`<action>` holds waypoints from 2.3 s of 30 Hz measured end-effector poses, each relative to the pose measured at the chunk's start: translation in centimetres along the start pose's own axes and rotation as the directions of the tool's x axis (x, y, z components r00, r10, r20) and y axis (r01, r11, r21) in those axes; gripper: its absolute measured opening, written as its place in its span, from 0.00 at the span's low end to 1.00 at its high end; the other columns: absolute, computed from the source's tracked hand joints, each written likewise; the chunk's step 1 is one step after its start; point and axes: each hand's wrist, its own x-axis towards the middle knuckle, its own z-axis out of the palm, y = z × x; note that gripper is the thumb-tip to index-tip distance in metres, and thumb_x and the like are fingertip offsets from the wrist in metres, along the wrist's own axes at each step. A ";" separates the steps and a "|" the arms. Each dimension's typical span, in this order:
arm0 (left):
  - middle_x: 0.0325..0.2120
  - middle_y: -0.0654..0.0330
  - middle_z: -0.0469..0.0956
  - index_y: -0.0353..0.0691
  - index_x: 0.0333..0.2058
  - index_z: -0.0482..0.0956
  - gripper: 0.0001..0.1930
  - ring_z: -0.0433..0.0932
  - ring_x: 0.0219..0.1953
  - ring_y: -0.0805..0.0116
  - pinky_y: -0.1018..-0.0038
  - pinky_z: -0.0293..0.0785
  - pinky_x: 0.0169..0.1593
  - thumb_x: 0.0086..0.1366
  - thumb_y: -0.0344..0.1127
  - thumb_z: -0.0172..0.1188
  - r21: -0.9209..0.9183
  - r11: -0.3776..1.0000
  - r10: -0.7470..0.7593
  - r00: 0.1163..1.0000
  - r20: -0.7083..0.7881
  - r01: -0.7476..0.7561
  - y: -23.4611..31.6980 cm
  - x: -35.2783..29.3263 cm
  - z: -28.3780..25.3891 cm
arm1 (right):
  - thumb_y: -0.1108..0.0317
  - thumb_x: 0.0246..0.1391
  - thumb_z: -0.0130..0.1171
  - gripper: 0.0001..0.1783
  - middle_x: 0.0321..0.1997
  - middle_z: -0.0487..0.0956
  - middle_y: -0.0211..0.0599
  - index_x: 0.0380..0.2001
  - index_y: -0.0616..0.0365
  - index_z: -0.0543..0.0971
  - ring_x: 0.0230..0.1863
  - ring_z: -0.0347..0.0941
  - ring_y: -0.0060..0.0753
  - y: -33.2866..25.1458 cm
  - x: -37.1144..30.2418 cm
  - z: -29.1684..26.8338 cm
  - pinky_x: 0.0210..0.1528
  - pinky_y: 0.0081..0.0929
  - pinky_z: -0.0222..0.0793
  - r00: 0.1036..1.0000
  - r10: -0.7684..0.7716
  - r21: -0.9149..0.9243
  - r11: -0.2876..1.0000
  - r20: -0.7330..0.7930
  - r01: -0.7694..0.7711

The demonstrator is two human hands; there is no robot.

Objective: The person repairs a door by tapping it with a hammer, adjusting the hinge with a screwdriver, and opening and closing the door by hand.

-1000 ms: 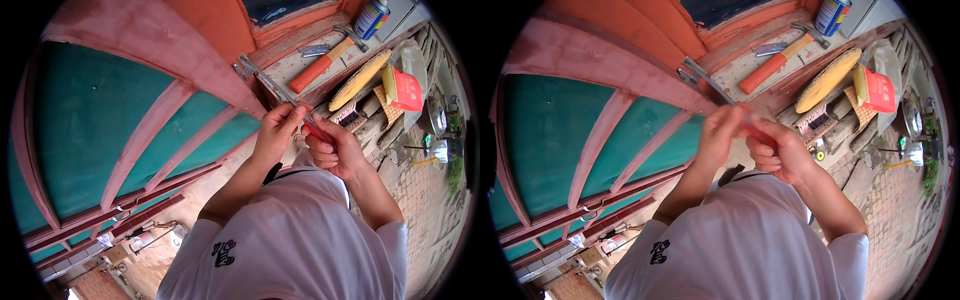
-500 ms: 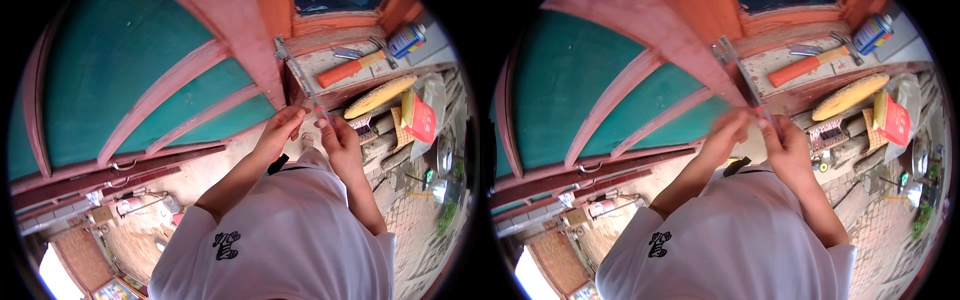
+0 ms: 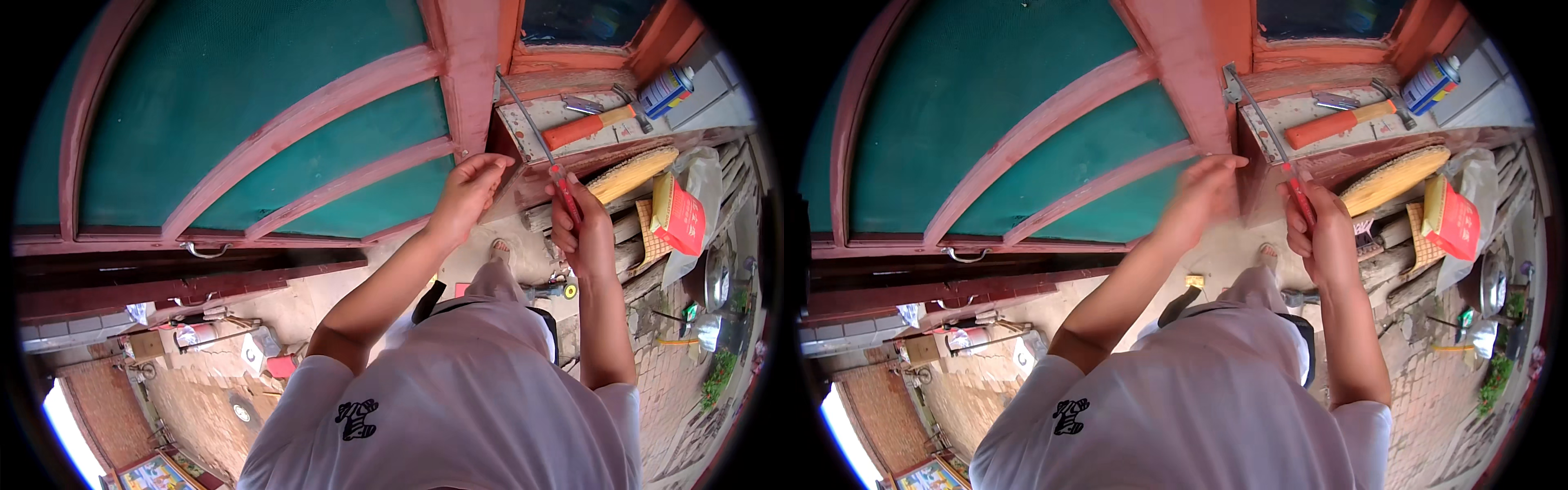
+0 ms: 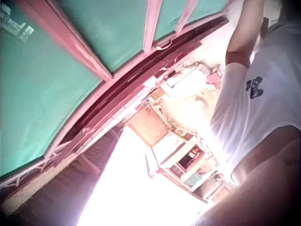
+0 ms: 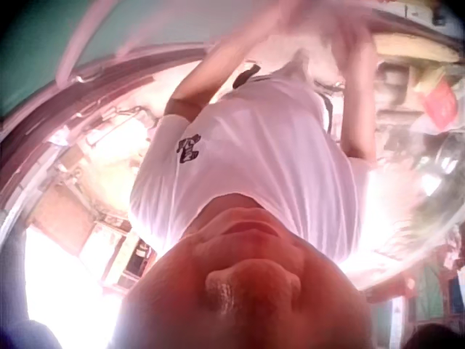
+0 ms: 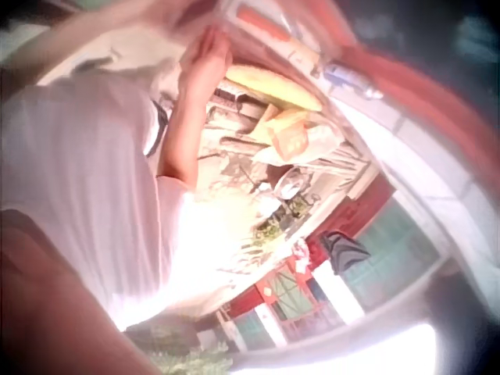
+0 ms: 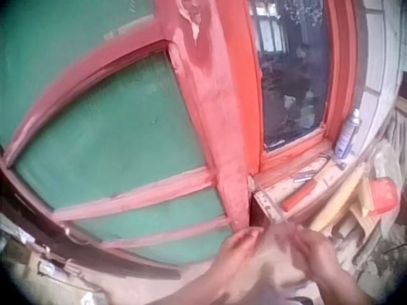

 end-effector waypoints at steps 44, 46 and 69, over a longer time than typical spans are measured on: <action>0.15 0.72 0.60 0.37 0.31 0.75 0.14 0.54 0.17 0.84 0.84 0.52 0.23 0.68 0.41 0.48 -0.072 0.996 0.061 0.994 0.088 -0.054 1.5 4.7 5.1 | 0.58 0.62 0.45 0.15 0.13 0.57 0.19 0.36 0.60 0.72 0.09 0.44 0.14 -2.4 1.1 -2.2 0.10 0.15 0.39 0.917 0.295 0.271 0.891 0.267 -0.365; 0.15 0.72 0.60 0.36 0.32 0.75 0.14 0.54 0.17 0.84 0.84 0.52 0.23 0.68 0.41 0.47 -0.038 0.999 0.017 0.991 0.130 -0.012 2.1 5.0 4.5 | 0.62 0.59 0.50 0.12 0.15 0.69 0.28 0.36 0.61 0.70 0.09 0.60 0.27 -1.0 1.2 -1.9 0.12 0.25 0.56 0.998 0.012 -0.306 0.952 0.064 0.008; 0.13 0.73 0.57 0.36 0.31 0.77 0.15 0.53 0.17 0.84 0.84 0.51 0.23 0.68 0.41 0.48 0.051 0.998 -0.042 0.996 0.077 0.038 1.3 5.0 5.4 | 0.63 0.49 0.59 0.14 0.21 0.74 0.51 0.34 0.61 0.71 0.23 0.73 0.54 0.7 1.2 -1.2 0.24 0.36 0.69 0.850 -0.520 -0.892 0.345 0.078 0.293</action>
